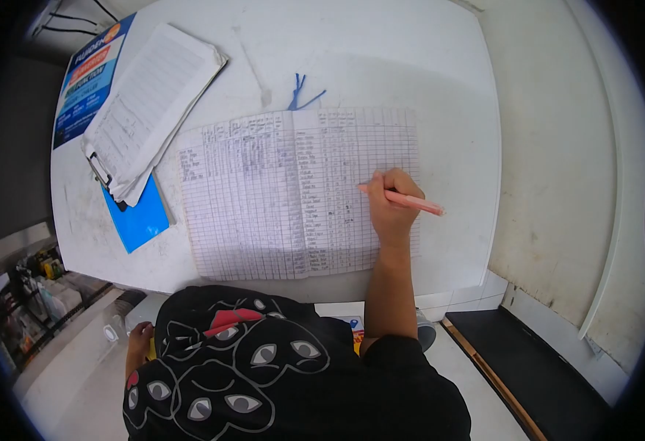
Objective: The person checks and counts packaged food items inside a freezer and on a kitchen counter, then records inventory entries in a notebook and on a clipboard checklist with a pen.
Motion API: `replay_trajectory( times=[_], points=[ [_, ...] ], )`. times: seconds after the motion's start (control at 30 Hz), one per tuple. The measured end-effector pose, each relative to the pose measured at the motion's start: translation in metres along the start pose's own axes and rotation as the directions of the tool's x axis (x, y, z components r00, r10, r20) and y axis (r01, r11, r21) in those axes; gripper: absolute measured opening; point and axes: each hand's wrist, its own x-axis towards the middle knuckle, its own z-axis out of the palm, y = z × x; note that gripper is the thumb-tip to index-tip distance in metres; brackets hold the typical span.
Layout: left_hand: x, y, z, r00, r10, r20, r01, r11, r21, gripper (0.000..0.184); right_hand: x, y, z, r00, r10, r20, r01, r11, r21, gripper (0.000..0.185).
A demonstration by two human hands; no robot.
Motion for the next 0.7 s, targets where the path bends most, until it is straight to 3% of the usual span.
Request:
replay_trajectory(
  times=[0.13, 0.33, 0.43, 0.7],
  points=[
    [-0.002, 0.005, -0.002, 0.999, -0.042, 0.003, 0.042, 0.999, -0.024, 0.031, -0.003, 0.005, -0.003, 0.997, -0.029, 0.070, 0.034, 0.996, -0.084, 0.029],
    [0.005, -0.010, -0.001, 0.999, -0.043, -0.003, 0.042, 0.999, -0.027, 0.031, -0.001, 0.006, -0.003, 0.995, -0.072, 0.061, 0.072, 0.997, 0.009, 0.028],
    [0.004, -0.009, -0.001, 0.999, -0.049, 0.005, 0.049, 0.999, -0.023, 0.032, 0.002, -0.006, -0.006, 0.985, 0.171, -0.040, -0.161, 0.972, 0.171, 0.025],
    [0.005, -0.006, -0.001, 1.000, -0.022, -0.007, 0.022, 1.000, 0.006, 0.031, 0.002, -0.004, -0.006, 0.990, 0.138, -0.038, -0.131, 0.981, 0.144, 0.030]
  ],
)
